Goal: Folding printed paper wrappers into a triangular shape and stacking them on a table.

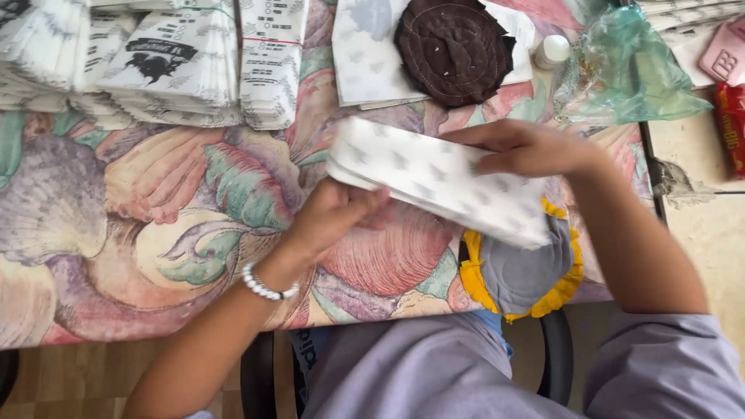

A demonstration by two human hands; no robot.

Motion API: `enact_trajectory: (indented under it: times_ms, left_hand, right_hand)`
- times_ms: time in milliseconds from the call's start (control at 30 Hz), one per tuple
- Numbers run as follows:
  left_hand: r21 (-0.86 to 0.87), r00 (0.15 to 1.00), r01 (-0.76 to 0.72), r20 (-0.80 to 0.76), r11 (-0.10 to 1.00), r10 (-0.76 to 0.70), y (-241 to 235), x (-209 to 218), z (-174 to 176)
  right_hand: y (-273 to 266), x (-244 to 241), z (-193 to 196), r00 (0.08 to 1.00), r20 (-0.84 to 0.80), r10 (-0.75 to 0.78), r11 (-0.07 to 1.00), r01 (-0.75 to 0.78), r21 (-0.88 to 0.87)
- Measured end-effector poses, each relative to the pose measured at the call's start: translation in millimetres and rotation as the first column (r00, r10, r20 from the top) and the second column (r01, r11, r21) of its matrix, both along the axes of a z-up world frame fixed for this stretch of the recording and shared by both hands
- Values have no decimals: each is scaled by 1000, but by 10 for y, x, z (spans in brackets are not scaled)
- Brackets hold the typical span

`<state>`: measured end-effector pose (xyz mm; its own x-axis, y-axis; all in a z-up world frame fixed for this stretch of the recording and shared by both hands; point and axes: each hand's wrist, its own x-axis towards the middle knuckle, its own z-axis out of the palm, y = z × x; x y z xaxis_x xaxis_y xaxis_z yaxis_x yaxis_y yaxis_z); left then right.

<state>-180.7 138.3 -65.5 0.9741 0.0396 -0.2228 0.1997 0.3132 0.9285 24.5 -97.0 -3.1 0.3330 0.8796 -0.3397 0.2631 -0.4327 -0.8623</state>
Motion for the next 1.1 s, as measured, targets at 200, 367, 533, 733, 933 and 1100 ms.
enact_trajectory:
  times_ms: [200, 367, 533, 733, 933, 1100]
  left_hand:
    - [697, 990, 103, -3, 710, -140, 347, 223, 119]
    - [758, 975, 26, 124, 652, -184, 334, 574, 51]
    - [748, 962, 38, 153, 663, -228, 267, 678, -118]
    - [755, 953, 13, 188, 655, -236, 306, 601, -85]
    - [816, 831, -172, 422, 552, -363, 502, 370, 99]
    - [785, 625, -252, 579, 567, -523, 646, 182, 110]
  right_hand:
    - [-1001, 729, 94, 987, 158, -8, 804, 100, -586]
    - [-1245, 700, -74, 943, 329, -47, 709, 263, -654]
    - [-1341, 500, -168, 813, 581, -35, 900, 279, -335]
    - [-1419, 417, -393, 671, 632, -389, 845, 532, -45]
    - [-1174, 17, -3, 514, 693, -505, 826, 522, 214]
    - [-234, -284, 164, 797, 553, -244, 957, 289, 5]
